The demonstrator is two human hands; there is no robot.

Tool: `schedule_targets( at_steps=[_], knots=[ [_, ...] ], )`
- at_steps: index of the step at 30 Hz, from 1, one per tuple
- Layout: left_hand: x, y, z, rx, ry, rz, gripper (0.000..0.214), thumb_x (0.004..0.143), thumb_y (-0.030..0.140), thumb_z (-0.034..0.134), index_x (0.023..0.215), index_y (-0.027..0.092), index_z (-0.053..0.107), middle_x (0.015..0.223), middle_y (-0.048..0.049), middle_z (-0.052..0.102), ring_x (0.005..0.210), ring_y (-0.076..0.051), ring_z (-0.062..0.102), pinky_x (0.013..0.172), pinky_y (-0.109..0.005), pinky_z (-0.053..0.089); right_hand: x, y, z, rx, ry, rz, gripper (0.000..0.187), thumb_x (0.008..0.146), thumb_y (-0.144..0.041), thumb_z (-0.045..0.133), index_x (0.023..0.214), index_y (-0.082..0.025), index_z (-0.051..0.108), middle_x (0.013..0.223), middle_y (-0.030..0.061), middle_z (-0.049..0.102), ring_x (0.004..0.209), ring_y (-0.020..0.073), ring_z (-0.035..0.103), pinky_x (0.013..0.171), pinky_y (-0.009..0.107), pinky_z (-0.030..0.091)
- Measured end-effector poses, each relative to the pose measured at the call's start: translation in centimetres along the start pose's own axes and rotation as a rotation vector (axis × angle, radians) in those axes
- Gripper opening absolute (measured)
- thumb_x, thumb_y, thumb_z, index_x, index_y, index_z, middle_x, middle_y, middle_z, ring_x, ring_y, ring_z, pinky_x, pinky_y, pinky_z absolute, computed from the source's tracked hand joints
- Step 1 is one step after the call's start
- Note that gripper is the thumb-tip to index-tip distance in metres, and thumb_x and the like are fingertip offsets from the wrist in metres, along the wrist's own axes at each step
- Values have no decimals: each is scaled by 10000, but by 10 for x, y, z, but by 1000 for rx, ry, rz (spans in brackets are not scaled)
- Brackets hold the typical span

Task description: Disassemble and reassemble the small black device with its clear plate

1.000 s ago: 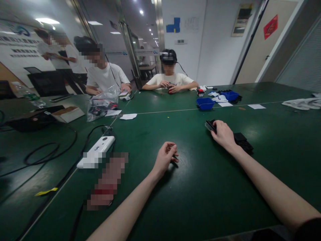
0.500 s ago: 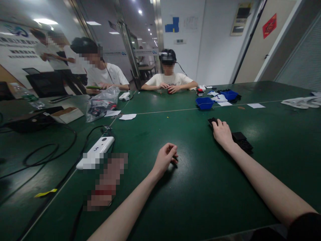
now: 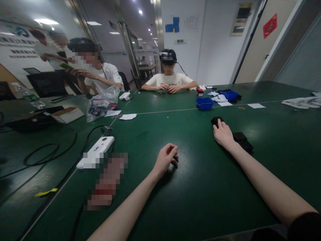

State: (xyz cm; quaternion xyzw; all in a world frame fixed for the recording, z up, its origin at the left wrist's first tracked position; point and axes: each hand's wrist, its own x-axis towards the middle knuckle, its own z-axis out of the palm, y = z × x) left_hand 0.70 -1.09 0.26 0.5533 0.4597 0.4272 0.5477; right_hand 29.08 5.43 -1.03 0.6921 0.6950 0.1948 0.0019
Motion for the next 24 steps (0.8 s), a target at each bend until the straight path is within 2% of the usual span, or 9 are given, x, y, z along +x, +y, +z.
schedule_targets(
  at_steps=[4,6,9,12,15,18,24],
  knots=[
    [-1,1,0,8,-7,2,283,751,417,581,782,138,546,696,2,494,631,-113,547,444,-182,470,-5,-3,-10,8,23,-14,389,875,-220,377,1181,-50,548,1396,265,362,1254,349,367,939,426,355],
    [-1,2,0,10,-10,6,281,757,414,578,785,137,547,700,-1,494,634,-112,545,446,-181,470,-10,-2,-20,-1,31,7,400,851,-242,433,1200,-71,529,1384,259,380,1240,356,378,923,448,366],
    [-1,1,-1,16,-17,4,284,755,416,579,793,136,553,696,0,497,627,-112,542,442,-183,469,-16,3,-33,-7,16,155,424,827,-289,483,1192,-78,524,1331,289,416,1150,405,452,812,492,418],
    [0,0,-1,26,-19,4,285,756,418,577,796,138,552,691,1,499,624,-113,545,438,-182,468,-17,13,-37,21,-97,345,430,821,-282,474,1181,-54,537,1216,333,488,1033,442,530,692,511,445],
    [1,-1,-1,30,-18,6,283,760,418,571,803,140,542,688,2,501,621,-114,547,432,-183,468,-12,24,-33,65,-319,443,403,811,-197,421,1131,-20,591,1094,329,568,940,410,590,632,469,463],
    [1,-1,-1,26,-15,6,276,764,412,566,818,143,532,677,7,503,607,-113,539,427,-188,467,-8,31,-30,73,-417,444,369,786,-128,407,1035,-21,658,1025,301,614,911,363,611,629,417,473],
    [0,-1,0,17,-21,14,256,777,392,556,829,143,526,647,7,504,588,-109,529,428,-186,459,-15,27,-49,40,-326,363,349,820,-98,371,1002,-13,657,1038,294,604,993,364,564,719,447,456]
  ],
)
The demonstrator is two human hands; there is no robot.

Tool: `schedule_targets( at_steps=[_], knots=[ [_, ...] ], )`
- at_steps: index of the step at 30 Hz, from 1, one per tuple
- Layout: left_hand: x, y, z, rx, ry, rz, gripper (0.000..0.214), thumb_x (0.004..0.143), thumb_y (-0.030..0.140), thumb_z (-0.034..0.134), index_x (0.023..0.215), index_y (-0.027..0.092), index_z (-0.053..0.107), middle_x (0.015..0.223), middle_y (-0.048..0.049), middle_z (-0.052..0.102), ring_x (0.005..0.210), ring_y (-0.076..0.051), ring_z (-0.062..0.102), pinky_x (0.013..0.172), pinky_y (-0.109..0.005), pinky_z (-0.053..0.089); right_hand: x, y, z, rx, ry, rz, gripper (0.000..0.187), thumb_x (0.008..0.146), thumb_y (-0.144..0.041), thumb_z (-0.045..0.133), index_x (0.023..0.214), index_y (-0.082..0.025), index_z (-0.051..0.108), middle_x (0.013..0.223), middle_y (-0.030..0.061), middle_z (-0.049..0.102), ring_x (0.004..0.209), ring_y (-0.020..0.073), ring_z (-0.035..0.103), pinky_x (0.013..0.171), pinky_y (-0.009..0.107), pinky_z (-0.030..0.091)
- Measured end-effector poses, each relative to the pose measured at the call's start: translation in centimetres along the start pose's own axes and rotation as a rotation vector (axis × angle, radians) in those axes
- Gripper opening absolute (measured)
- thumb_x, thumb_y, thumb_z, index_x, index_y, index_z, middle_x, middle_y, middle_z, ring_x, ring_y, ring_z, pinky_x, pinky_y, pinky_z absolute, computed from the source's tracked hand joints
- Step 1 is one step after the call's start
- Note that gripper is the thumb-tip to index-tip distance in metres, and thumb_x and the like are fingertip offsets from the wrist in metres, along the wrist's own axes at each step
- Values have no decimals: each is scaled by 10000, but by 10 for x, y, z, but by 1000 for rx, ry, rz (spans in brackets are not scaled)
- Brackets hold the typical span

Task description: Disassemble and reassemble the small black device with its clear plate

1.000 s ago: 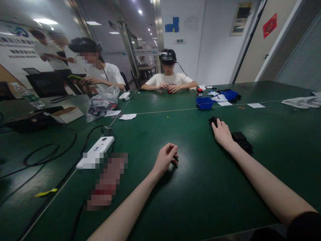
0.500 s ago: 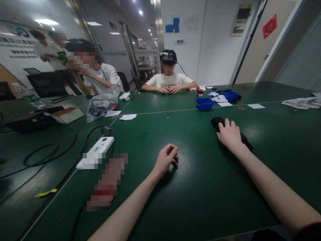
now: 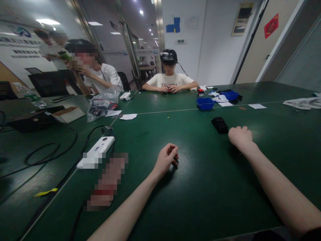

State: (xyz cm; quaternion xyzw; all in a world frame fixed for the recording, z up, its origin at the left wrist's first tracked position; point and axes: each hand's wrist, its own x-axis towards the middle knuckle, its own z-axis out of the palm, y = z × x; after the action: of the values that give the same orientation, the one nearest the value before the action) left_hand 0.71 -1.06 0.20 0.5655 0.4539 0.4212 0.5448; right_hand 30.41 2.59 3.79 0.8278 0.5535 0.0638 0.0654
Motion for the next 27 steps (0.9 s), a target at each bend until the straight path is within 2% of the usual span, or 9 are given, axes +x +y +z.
schedule_targets(
  at_steps=[5,7,9,11,14,17,20,24,27],
  knots=[
    [0,-1,0,-5,-8,-5,238,785,378,550,831,146,520,631,5,511,564,-102,523,434,-182,460,-20,-14,-23,148,156,-175,381,892,-166,266,1005,4,588,984,317,584,933,379,557,678,465,443],
    [0,-1,0,-5,-7,-3,242,782,383,557,824,147,523,633,4,514,558,-101,524,436,-182,459,-26,-24,-28,203,155,-272,394,920,-223,249,1022,-34,579,1004,273,594,926,346,565,721,450,444],
    [0,0,0,-1,-5,1,245,779,387,561,817,147,529,632,3,517,554,-100,525,436,-182,458,-30,-36,-29,252,136,-383,365,934,-254,264,1045,-104,578,1035,183,616,931,269,579,797,382,445],
    [-1,0,0,2,-1,5,242,779,385,560,815,146,536,627,5,517,541,-97,521,433,-182,457,-35,-49,-25,434,109,-513,341,939,-253,270,1057,-160,576,1055,109,630,952,206,581,849,312,434],
    [-1,0,-1,3,6,10,242,778,379,558,818,141,554,624,5,517,530,-94,520,434,-186,461,-42,-66,-13,909,13,-663,333,931,-298,285,1035,-188,581,1046,72,639,972,191,573,849,312,430],
    [0,-2,-1,7,23,14,247,772,366,561,848,131,575,674,-16,542,582,-111,550,450,-199,477,-51,-82,0,1293,-159,-677,317,901,-376,343,1016,-192,574,1003,52,635,939,185,566,805,310,429],
    [2,-4,0,12,20,12,288,771,347,558,956,127,578,826,-66,590,681,-141,586,488,-227,507,-62,-96,11,1532,-326,-587,285,870,-412,403,1001,-202,545,894,17,601,790,152,545,688,268,422],
    [3,-6,-1,51,-13,27,309,787,324,541,1034,142,575,886,-72,605,738,-153,581,517,-222,504,-77,-110,19,1662,-457,-525,251,848,-452,438,879,-213,506,724,-32,506,630,117,456,580,228,374],
    [3,-7,-3,95,36,41,247,786,301,547,977,148,579,735,-18,570,634,-117,548,486,-180,453,-79,-113,21,1612,-397,-586,241,855,-431,428,814,-204,499,703,-34,495,649,119,453,618,234,388]
  ],
)
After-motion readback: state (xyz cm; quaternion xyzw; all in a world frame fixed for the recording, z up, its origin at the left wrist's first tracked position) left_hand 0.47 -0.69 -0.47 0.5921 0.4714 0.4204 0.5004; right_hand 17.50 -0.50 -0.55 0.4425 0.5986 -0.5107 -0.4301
